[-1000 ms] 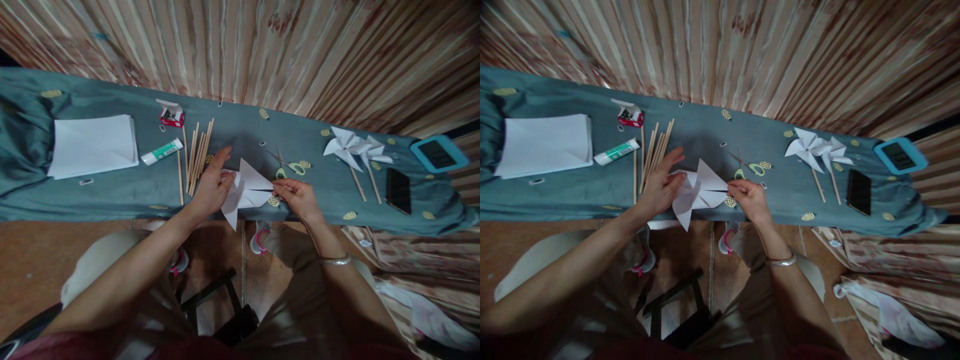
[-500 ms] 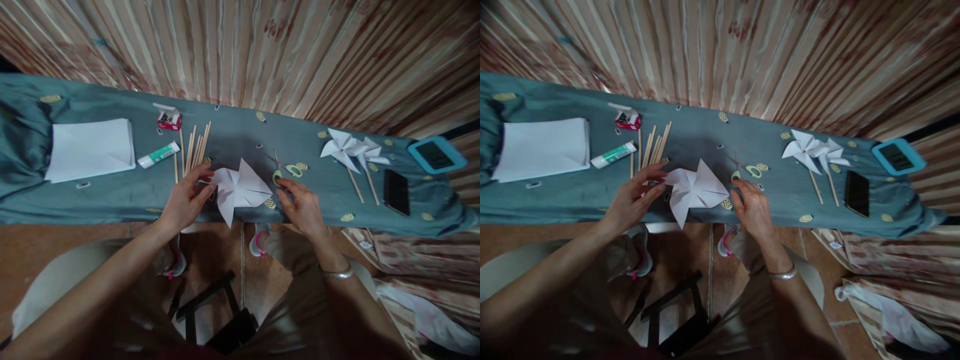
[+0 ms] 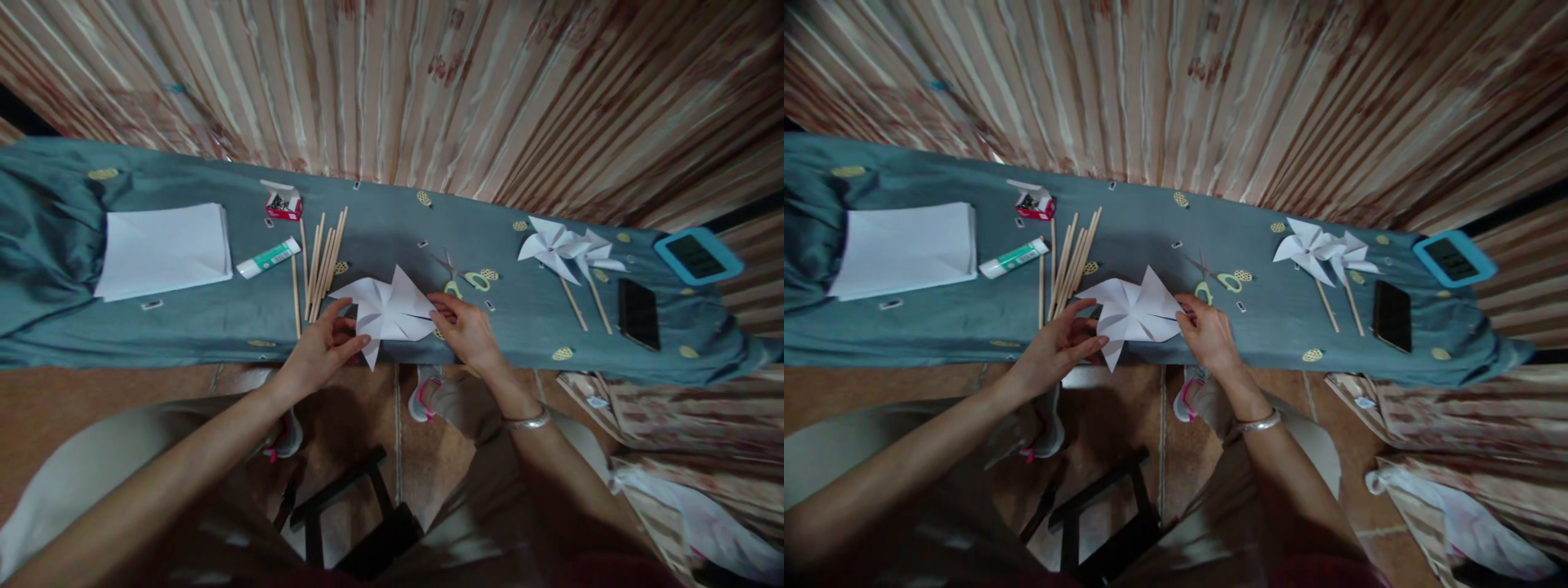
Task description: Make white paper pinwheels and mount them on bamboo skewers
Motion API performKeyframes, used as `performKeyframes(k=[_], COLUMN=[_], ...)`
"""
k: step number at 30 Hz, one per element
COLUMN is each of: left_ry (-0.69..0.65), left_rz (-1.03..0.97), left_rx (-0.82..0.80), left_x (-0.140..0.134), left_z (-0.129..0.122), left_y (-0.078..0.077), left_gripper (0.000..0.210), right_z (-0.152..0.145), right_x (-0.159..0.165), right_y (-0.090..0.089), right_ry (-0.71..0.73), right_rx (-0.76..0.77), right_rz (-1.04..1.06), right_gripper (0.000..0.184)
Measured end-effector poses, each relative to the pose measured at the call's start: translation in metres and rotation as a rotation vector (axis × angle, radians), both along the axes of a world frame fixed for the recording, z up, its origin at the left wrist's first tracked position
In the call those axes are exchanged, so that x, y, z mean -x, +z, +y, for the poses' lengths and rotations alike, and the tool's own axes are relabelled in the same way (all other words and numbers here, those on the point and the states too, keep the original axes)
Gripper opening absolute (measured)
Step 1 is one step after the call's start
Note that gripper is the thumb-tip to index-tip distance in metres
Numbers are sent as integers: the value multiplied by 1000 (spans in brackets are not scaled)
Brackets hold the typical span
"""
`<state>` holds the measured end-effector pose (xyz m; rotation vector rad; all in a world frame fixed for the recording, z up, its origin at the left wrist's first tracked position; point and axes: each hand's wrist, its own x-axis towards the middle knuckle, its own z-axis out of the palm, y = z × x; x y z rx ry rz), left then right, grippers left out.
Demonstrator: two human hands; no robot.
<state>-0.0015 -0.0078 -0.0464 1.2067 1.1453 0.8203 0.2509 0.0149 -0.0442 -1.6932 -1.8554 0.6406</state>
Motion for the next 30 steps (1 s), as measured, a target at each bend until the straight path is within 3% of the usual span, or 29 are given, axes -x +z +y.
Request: performKeyframes(k=[6,10,15,19,24,30], left_ry=[17,110,111,67,-14,-196], left_rz=[83,181,256,386,611,783], left_rx=[-226,-383,-413,-524,-848,-926], left_x=[-3,-3,-5,-2,0,-5], left_z=[20,42,60,57,39,17], left_y=[-12,-18,-21,-11,7,8], left_gripper=[66,57,53,51,43,32], right_z=[-8,-16,-23,-24,-18,-2], right_x=[-2,-1,9,15,20,29], right_y=[-4,1,13,18,19,17], right_ry=[37,138,169,251,264,238], right_rx=[82,178,27,-139,-235,-188], right_rz=[213,346,133,-71,-151,-72], right_gripper=[24,26,19,16,15,12])
